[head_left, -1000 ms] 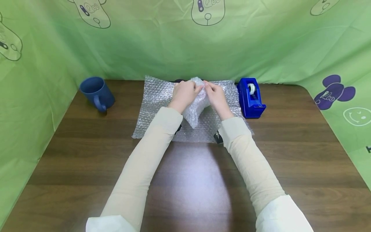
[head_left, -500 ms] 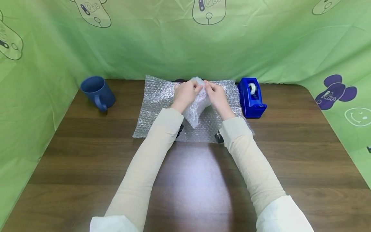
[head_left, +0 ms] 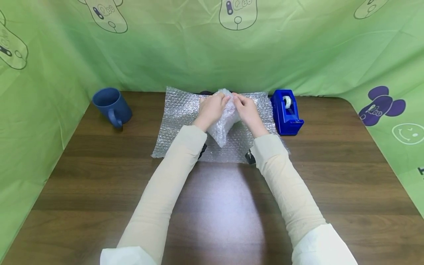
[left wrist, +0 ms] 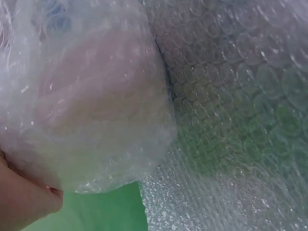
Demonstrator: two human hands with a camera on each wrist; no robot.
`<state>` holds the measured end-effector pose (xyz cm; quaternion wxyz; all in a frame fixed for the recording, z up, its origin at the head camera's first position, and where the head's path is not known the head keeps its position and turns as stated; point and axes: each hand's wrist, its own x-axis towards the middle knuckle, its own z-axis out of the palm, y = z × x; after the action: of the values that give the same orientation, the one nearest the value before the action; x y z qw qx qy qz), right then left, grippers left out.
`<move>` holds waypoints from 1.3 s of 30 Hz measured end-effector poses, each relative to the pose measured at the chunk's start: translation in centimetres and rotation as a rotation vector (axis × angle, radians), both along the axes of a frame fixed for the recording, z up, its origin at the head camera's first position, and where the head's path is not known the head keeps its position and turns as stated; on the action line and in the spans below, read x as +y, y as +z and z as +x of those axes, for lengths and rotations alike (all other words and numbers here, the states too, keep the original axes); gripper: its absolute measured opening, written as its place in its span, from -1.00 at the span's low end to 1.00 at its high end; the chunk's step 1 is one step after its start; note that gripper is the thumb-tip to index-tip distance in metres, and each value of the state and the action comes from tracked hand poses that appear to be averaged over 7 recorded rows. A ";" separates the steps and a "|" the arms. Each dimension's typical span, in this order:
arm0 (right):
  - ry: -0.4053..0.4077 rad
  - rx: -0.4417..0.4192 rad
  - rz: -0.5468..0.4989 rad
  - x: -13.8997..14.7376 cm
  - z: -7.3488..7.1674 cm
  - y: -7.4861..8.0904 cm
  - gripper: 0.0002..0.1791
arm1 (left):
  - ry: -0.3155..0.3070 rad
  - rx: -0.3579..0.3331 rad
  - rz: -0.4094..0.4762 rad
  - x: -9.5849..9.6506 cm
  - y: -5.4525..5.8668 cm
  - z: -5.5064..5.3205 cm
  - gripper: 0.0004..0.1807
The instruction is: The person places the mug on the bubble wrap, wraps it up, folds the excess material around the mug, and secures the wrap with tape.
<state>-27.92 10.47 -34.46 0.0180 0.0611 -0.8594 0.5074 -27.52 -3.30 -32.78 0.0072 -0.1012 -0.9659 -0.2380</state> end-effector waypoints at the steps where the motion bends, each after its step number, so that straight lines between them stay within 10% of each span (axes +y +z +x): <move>1: 0.003 0.002 0.004 0.0 0.0 0.0 -0.54 | -0.005 -0.007 0.002 -0.1 0.0 -0.1 -0.51; 12: 0.012 0.005 0.045 -0.2 0.1 0.3 -0.53 | -0.023 -0.017 0.103 -0.8 0.1 -0.2 -0.57; 23: 0.008 -0.028 0.061 -0.3 0.3 0.6 -0.50 | 0.124 0.125 0.597 -2.4 -0.6 0.5 -0.71; 31: 0.015 -0.069 0.112 -0.1 0.8 0.9 -0.44 | 0.153 -0.147 0.610 -4.5 -1.7 0.6 -0.51; 39: -0.070 -0.148 0.009 0.0 1.6 0.7 -0.39 | 0.093 -0.228 0.641 -4.2 -1.9 1.0 -0.47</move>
<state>-26.27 10.45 -33.74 -0.0279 -0.0066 -0.8621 0.5059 -26.54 -7.45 -34.70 -0.0584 -0.0222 -0.8403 -0.5385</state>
